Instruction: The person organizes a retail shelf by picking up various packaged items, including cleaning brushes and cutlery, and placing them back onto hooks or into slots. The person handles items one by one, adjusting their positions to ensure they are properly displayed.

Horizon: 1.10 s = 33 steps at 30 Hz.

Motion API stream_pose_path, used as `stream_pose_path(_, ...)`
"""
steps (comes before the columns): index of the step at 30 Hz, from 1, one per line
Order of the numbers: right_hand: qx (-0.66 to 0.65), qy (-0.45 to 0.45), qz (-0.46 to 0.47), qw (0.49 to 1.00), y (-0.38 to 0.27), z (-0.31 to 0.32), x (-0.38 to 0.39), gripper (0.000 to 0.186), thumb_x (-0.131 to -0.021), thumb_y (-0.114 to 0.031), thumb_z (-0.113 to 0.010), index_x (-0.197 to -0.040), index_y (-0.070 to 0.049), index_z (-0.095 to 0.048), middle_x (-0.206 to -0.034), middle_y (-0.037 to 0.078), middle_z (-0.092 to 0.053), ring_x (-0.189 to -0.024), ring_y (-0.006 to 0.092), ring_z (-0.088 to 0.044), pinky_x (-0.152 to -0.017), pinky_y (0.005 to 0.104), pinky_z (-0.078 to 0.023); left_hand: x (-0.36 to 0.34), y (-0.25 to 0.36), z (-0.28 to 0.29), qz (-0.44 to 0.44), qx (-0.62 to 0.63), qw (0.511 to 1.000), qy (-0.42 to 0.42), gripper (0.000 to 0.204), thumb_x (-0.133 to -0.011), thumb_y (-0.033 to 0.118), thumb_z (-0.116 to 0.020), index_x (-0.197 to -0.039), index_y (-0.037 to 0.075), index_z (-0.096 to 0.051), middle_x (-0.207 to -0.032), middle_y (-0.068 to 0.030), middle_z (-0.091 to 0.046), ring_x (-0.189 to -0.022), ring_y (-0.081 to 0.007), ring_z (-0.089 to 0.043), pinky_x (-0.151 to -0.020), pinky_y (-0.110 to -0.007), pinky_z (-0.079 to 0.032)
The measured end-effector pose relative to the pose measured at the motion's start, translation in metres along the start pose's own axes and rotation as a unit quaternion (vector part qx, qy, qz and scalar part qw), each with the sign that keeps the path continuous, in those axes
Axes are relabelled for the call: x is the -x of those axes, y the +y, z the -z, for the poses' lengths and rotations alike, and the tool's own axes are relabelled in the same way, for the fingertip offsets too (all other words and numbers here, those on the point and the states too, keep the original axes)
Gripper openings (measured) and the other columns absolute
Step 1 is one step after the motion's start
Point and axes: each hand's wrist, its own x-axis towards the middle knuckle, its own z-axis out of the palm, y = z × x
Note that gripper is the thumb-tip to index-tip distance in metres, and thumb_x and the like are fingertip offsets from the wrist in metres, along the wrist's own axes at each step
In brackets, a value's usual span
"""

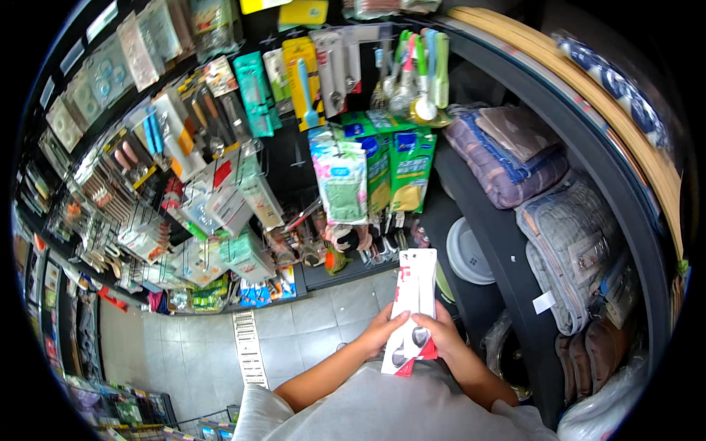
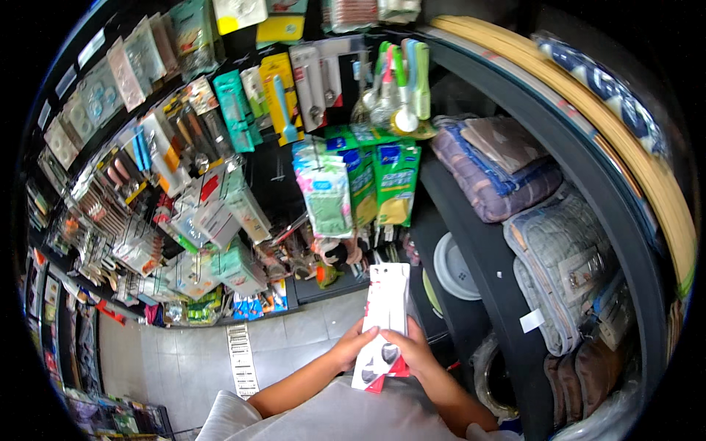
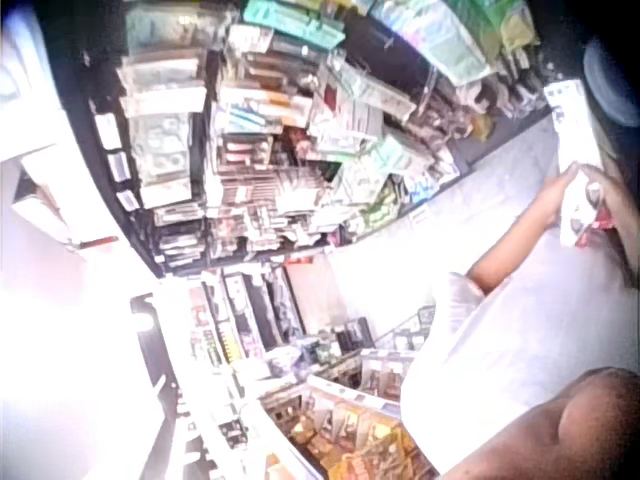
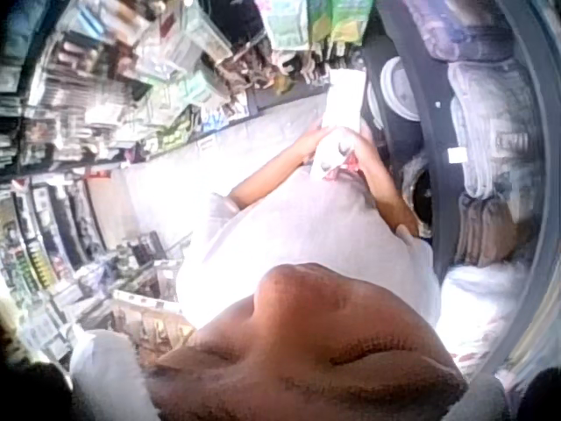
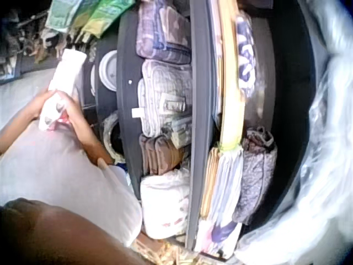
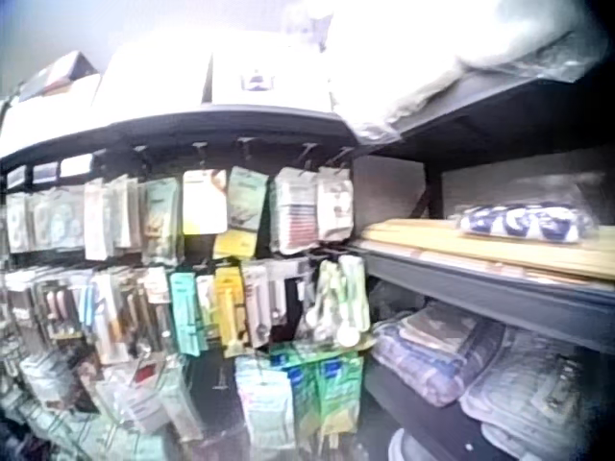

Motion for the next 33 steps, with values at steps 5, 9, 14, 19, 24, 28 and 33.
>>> stream_pose_path(5,0.022,-0.057,-0.043,0.997,0.016,-0.053,-0.034,0.041,-0.086,-0.008,-0.064,-0.123,0.000,-0.049,-0.109,0.008,-0.061,-0.096,0.0155,-0.061,-0.083,0.0298,-0.050,0.032,0.045,0.046,0.069,0.147,0.986,-0.049,0.056,-0.093,0.035,-0.058,-0.135,0.006,-0.036,-0.124,-0.0120,-0.054,-0.113,-0.0234,-0.056,-0.095,-0.039,-0.048)
stream_pose_path(9,0.080,-0.036,-0.056,0.995,0.032,-0.085,-0.052,0.039,-0.086,-0.012,-0.065,-0.121,0.000,-0.050,-0.108,0.008,-0.061,-0.095,0.0152,-0.060,-0.082,0.0297,-0.050,0.049,0.068,0.078,0.063,0.148,0.987,-0.021,0.054,-0.093,0.033,-0.058,-0.134,0.006,-0.038,-0.124,-0.0117,-0.055,-0.112,-0.0238,-0.057,-0.093,-0.040,-0.049)
stream_pose_path(14,0.142,-0.040,-0.020,0.989,0.065,-0.105,-0.075,0.045,-0.086,-0.012,-0.063,-0.126,0.001,-0.047,-0.110,0.009,-0.060,-0.097,0.0158,-0.059,-0.082,0.0288,-0.049,0.060,0.079,0.112,0.053,0.155,0.986,0.003,0.049,-0.093,0.032,-0.058,-0.132,0.006,-0.042,-0.121,-0.0112,-0.057,-0.108,-0.0231,-0.059,-0.091,-0.040,-0.051)
stream_pose_path(19,0.155,-0.026,0.086,0.984,0.062,-0.120,-0.089,0.050,-0.087,-0.012,-0.064,-0.128,0.001,-0.038,-0.104,0.008,-0.060,-0.092,0.0144,-0.059,-0.081,0.0278,-0.048,0.053,0.087,0.123,0.048,0.128,0.989,0.055,0.045,-0.092,0.029,-0.061,-0.126,0.004,-0.048,-0.113,-0.0083,-0.061,-0.099,-0.0173,-0.062,-0.086,-0.033,-0.051)
stream_pose_path(24,0.142,-0.030,-0.036,0.989,0.043,-0.106,-0.106,0.035,-0.089,-0.010,-0.061,-0.120,0.002,-0.048,-0.101,0.008,-0.063,-0.089,0.0121,-0.060,-0.076,0.0259,-0.048,0.028,0.103,0.133,0.037,0.142,0.986,0.076,0.046,-0.086,0.022,-0.069,-0.123,0.003,-0.050,-0.109,-0.0092,-0.064,-0.096,-0.0187,-0.064,-0.084,-0.034,-0.052)
stream_pose_path(28,0.109,-0.028,0.056,0.992,0.041,-0.104,-0.130,0.028,-0.089,-0.010,-0.062,-0.113,0.001,-0.052,-0.097,0.005,-0.063,-0.084,0.0083,-0.059,-0.072,0.0221,-0.046,0.019,0.131,0.120,0.013,0.129,0.987,0.098,0.045,-0.086,0.019,-0.067,-0.124,0.002,-0.049,-0.113,-0.0120,-0.062,-0.100,-0.0229,-0.063,-0.086,-0.038,-0.052)
stream_pose_path(33,0.043,-0.019,0.042,0.998,0.030,-0.101,-0.154,0.022,-0.090,-0.011,-0.061,-0.107,0.001,-0.054,-0.095,0.004,-0.062,-0.083,0.0073,-0.056,-0.071,0.0225,-0.045,-0.001,0.137,0.136,0.013,0.134,0.984,0.113,0.043,-0.086,0.015,-0.061,-0.125,0.002,-0.048,-0.114,-0.0133,-0.061,-0.102,-0.0248,-0.062,-0.089,-0.039,-0.051)
